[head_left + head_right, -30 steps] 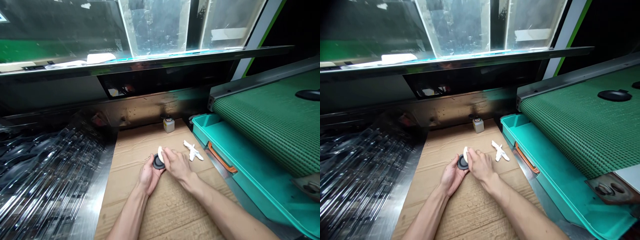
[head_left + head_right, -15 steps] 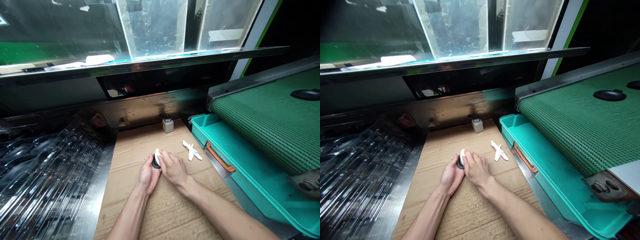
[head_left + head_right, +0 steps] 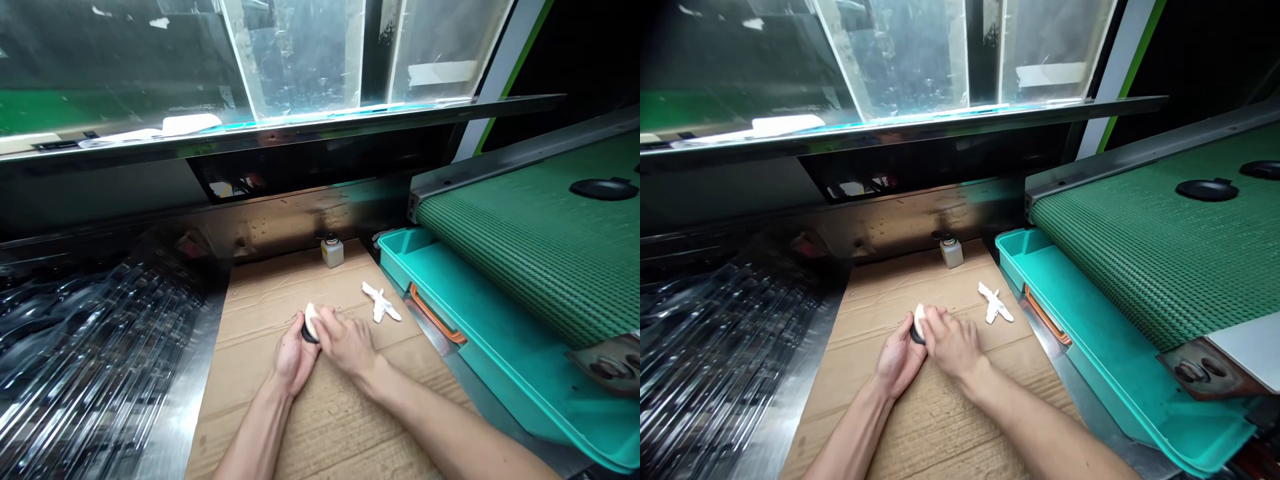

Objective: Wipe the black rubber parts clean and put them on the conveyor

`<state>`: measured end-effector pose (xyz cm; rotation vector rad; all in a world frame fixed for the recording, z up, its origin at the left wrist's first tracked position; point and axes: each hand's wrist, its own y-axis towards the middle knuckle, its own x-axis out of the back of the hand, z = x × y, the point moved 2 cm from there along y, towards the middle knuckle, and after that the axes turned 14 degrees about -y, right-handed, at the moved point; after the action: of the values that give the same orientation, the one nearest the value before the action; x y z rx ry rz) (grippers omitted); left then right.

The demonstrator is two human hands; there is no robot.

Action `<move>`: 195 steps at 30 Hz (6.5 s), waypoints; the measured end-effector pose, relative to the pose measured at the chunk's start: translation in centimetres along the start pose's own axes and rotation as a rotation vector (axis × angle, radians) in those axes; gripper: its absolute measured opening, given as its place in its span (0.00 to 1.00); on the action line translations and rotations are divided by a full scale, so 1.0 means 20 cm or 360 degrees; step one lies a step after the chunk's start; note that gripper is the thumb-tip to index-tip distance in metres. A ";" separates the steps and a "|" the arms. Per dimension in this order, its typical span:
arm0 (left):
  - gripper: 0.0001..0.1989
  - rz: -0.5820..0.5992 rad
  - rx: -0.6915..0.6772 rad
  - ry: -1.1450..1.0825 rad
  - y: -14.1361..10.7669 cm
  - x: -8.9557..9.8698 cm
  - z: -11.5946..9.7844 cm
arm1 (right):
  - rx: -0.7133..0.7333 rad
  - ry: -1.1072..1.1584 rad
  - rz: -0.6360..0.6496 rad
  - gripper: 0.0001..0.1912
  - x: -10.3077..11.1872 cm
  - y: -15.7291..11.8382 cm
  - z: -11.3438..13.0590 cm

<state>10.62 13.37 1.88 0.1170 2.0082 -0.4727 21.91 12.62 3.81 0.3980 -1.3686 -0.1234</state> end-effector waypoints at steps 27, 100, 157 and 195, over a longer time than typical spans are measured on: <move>0.20 -0.0013 0.0101 -0.0252 -0.01 -0.01 -0.05 | -0.0450 0.0560 -0.0274 0.18 -0.06 0.07 -0.28; 0.42 0.0087 -0.0970 0.0812 -0.13 -0.08 0.03 | -0.0159 0.0790 -0.0071 0.14 -0.10 0.07 -0.28; 0.18 -0.0136 -0.0166 0.0026 -0.03 -0.02 0.04 | -0.0065 0.0697 -0.0015 0.21 -0.02 0.01 -0.10; 0.12 -0.0229 -0.0298 0.0341 -0.06 -0.05 -0.07 | -0.0286 0.0680 -0.0216 0.18 -0.09 0.08 -0.27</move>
<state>9.62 12.84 3.69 -0.0972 2.2711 -0.3725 26.54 15.82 1.87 0.3424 -0.9010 -0.2565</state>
